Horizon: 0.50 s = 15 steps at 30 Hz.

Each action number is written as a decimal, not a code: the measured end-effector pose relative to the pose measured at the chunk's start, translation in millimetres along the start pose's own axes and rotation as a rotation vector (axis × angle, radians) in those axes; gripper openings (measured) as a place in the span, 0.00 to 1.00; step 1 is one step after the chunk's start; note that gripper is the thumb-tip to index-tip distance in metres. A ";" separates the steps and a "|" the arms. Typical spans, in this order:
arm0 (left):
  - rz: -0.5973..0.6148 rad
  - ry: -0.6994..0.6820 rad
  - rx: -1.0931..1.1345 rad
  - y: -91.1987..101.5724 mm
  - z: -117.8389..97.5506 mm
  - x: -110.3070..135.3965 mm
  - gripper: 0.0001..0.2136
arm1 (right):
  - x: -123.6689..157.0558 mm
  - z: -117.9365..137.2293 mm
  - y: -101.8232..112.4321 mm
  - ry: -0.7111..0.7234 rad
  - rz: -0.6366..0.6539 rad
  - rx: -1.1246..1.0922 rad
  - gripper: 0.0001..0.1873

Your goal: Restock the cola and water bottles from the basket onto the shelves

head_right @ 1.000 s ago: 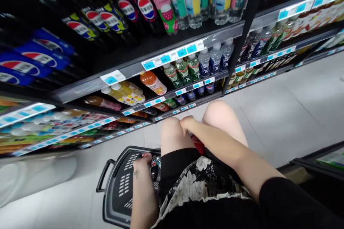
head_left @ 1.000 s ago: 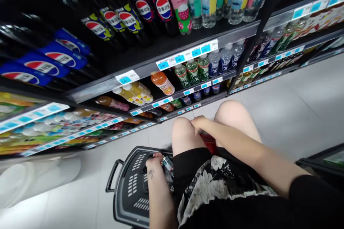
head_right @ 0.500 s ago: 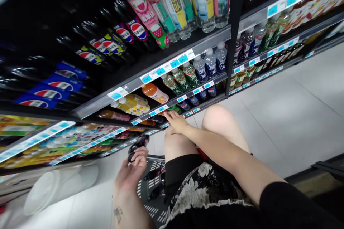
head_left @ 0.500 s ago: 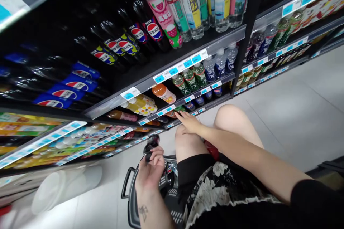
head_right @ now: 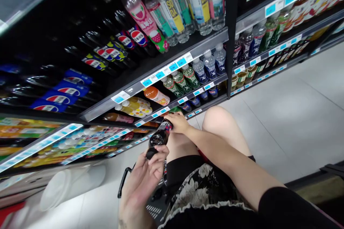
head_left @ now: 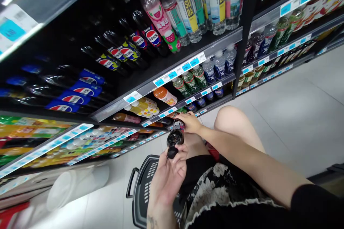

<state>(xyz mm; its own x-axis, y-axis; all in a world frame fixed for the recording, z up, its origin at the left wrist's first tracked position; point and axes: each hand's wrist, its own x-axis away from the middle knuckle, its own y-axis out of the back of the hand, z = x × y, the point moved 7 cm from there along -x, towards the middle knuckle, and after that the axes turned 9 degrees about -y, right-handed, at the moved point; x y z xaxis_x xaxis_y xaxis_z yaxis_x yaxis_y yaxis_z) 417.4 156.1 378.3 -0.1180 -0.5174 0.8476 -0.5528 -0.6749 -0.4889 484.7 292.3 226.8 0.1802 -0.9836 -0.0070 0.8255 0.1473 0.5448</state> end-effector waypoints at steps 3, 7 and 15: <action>0.018 -0.003 -0.048 -3.5 1.7 3.1 0.12 | 0.3 4.4 3.3 0.032 -0.043 -0.070 0.32; 0.096 0.040 -0.178 -9.0 8.5 12.1 0.13 | 2.5 14.0 18.2 0.078 -0.148 -0.255 0.36; 0.228 -0.044 -0.325 -30.4 -4.1 18.3 0.11 | 7.6 12.0 49.0 -0.024 -0.279 -0.245 0.33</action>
<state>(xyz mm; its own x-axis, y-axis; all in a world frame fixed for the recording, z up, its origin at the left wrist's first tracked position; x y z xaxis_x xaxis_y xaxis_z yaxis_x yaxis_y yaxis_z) 428.7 169.4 409.5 -0.2359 -0.6615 0.7119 -0.7497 -0.3423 -0.5664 520.1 290.8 263.4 -0.0798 -0.9912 -0.1056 0.9452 -0.1089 0.3078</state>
